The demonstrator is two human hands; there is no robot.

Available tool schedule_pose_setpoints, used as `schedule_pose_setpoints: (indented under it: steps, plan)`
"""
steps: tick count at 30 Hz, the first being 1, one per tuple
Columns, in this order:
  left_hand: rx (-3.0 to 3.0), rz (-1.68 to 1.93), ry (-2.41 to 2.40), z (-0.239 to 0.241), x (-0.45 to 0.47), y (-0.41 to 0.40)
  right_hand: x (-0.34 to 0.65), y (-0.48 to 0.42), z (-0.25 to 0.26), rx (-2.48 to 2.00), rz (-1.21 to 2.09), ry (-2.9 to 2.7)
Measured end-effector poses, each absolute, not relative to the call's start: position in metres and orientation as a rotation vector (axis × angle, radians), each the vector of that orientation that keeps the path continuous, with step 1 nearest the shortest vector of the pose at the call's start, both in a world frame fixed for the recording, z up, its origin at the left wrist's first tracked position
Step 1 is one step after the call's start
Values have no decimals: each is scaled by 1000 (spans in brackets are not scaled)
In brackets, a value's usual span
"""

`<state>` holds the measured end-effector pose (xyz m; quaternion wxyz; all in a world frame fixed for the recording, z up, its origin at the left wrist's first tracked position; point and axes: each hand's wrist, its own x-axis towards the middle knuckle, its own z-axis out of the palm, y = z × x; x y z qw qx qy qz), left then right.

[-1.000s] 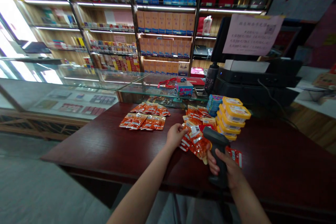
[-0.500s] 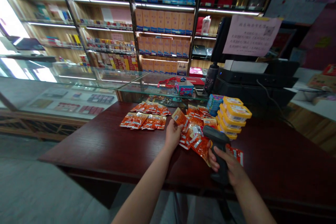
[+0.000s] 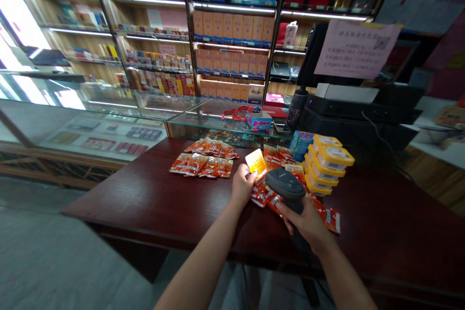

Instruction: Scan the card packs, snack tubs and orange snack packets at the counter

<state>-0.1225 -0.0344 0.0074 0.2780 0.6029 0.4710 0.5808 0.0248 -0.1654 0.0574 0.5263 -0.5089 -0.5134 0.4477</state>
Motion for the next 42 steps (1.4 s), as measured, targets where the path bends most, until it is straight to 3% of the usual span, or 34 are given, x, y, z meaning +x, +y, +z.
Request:
schedule_pose_setpoints:
  steps: [8, 19, 24, 30, 37, 42]
  plan:
    - [1511, 1526, 1186, 5, -119, -34, 31, -170, 57, -1170, 1145, -1196]
    - [1363, 1739, 1128, 13, -123, -38, 68, -152, 11, -590, 1698, -944]
    - [1336, 1706, 1549, 37, -160, -22, 73, -147, -1, -485, 1727, -936]
    - [1404, 1259, 2244, 66, -240, -10, 72, -149, 0, -508, 1731, -926]
    - [1684, 947, 2552, 54, -268, -15, 72, -149, 1, -535, 1740, -890]
    - [1823, 967, 2619, 55, -257, -24, 73, -148, 1, -524, 1765, -899]
